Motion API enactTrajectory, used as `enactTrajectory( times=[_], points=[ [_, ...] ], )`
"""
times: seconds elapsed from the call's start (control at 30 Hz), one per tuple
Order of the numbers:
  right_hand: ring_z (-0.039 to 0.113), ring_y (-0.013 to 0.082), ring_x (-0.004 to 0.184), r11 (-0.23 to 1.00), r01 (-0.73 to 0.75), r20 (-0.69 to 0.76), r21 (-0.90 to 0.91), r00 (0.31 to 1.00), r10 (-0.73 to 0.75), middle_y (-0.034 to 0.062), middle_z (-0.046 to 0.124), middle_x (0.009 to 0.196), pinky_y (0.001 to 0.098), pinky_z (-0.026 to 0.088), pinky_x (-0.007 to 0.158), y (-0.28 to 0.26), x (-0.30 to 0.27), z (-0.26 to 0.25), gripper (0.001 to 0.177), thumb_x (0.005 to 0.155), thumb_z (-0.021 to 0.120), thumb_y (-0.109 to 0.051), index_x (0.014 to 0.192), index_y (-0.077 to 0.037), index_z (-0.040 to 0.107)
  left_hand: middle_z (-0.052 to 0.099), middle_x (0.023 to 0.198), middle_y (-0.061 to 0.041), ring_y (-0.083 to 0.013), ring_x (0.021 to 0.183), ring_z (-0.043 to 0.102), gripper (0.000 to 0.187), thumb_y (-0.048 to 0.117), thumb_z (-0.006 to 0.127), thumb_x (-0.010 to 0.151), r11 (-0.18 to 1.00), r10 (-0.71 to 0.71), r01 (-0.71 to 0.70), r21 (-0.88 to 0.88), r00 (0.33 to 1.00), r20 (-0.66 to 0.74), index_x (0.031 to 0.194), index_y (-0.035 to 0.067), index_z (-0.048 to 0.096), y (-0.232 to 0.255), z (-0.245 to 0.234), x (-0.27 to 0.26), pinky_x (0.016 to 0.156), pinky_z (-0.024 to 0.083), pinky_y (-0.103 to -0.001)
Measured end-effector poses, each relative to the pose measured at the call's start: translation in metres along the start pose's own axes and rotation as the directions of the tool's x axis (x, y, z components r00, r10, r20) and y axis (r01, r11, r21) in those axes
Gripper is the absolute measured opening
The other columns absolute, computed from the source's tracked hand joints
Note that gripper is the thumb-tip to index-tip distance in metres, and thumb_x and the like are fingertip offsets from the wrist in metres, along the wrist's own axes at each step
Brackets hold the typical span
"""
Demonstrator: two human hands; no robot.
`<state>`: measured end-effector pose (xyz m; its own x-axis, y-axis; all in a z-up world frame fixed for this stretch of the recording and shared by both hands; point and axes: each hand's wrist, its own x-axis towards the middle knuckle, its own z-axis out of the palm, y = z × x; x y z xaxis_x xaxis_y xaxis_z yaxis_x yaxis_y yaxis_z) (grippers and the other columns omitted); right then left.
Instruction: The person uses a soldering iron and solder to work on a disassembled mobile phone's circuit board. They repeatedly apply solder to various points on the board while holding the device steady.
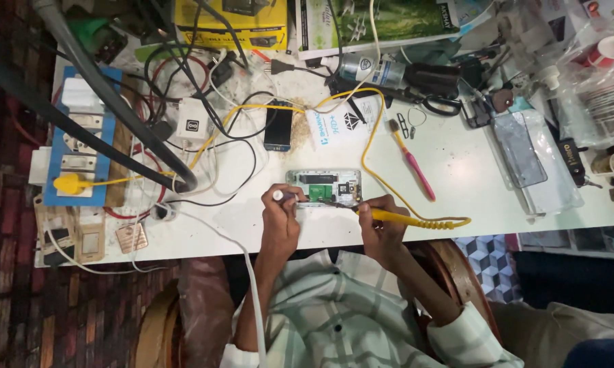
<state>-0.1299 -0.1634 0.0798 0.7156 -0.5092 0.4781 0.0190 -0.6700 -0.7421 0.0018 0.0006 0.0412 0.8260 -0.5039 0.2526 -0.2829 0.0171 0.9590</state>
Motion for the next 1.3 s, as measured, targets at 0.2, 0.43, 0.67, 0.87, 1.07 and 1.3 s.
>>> enactTrajectory(
  times=[0.2, 0.43, 0.67, 0.87, 1.07, 1.3],
  points=[
    [0.051, 0.0103, 0.049, 0.999, 0.024, -0.095, -0.034, 0.995, -0.027, 0.0043, 0.059, 0.066, 0.0272, 0.037, 0.046, 0.01, -0.009, 0.007, 0.012, 0.101, 0.061, -0.007, 0.093, 0.0, 0.056, 0.068, 0.103, -0.015, -0.0202, 0.086, 0.067, 0.02, -0.002, 0.038, 0.108, 0.999, 0.052, -0.052, -0.013, 0.999, -0.003, 0.129, 0.001, 0.037, 0.003, -0.003, 0.0, 0.081, 0.054, -0.031],
    [0.049, 0.0154, 0.058, 0.997, -0.066, -0.15, -0.028, 0.987, 0.061, 0.0069, 0.057, 0.075, 0.0319, 0.036, 0.053, 0.014, -0.015, 0.012, 0.011, 0.102, 0.059, -0.004, 0.092, 0.001, 0.056, 0.068, 0.104, -0.019, -0.0256, 0.078, 0.06, 0.022, -0.008, 0.041, 0.105, 1.0, -0.018, 0.018, -0.006, 0.999, 0.04, 0.125, 0.0, 0.038, 0.007, -0.004, -0.003, 0.075, 0.051, -0.032],
    [0.052, 0.0157, 0.068, 0.995, -0.074, -0.196, -0.062, 0.979, 0.06, 0.0078, 0.057, 0.079, 0.0325, 0.039, 0.063, 0.02, -0.017, 0.01, 0.013, 0.103, 0.058, -0.004, 0.091, 0.0, 0.056, 0.067, 0.105, -0.018, -0.0265, 0.086, 0.066, 0.024, -0.008, 0.041, 0.103, 1.0, 0.013, -0.013, -0.021, 1.0, 0.005, 0.124, 0.0, 0.035, 0.006, 0.001, -0.004, 0.08, 0.052, -0.032],
    [0.053, 0.0144, 0.07, 0.987, -0.126, -0.154, 0.103, 0.978, 0.141, 0.0094, 0.058, 0.083, 0.0285, 0.042, 0.063, 0.019, -0.025, 0.015, 0.014, 0.105, 0.056, -0.008, 0.096, 0.002, 0.054, 0.067, 0.103, -0.019, -0.0295, 0.09, 0.065, 0.022, -0.007, 0.043, 0.104, 0.997, 0.044, -0.045, 0.055, 0.999, 0.023, 0.124, 0.001, 0.039, 0.008, -0.004, -0.003, 0.087, 0.052, -0.037],
    [0.054, 0.0138, 0.07, 0.988, -0.149, -0.129, 0.026, 0.98, 0.151, 0.0078, 0.058, 0.083, 0.0287, 0.043, 0.062, 0.024, -0.027, 0.014, 0.013, 0.106, 0.056, -0.009, 0.097, 0.002, 0.054, 0.069, 0.102, -0.017, -0.0277, 0.089, 0.064, 0.022, -0.006, 0.043, 0.104, 0.996, 0.074, -0.074, 0.047, 0.997, -0.005, 0.124, 0.001, 0.036, 0.006, -0.004, 0.003, 0.089, 0.051, -0.038],
    [0.048, 0.0089, 0.061, 0.918, -0.091, -0.302, 0.387, 0.928, 0.22, 0.0063, 0.058, 0.081, 0.0239, 0.042, 0.056, 0.043, -0.035, 0.014, 0.017, 0.109, 0.055, -0.018, 0.102, -0.003, 0.048, 0.068, 0.101, -0.016, -0.0257, 0.086, 0.064, 0.019, -0.005, 0.043, 0.106, 0.98, 0.163, -0.16, 0.118, 0.986, -0.018, 0.122, 0.002, 0.035, 0.004, -0.002, 0.003, 0.098, 0.047, -0.044]
  ],
)
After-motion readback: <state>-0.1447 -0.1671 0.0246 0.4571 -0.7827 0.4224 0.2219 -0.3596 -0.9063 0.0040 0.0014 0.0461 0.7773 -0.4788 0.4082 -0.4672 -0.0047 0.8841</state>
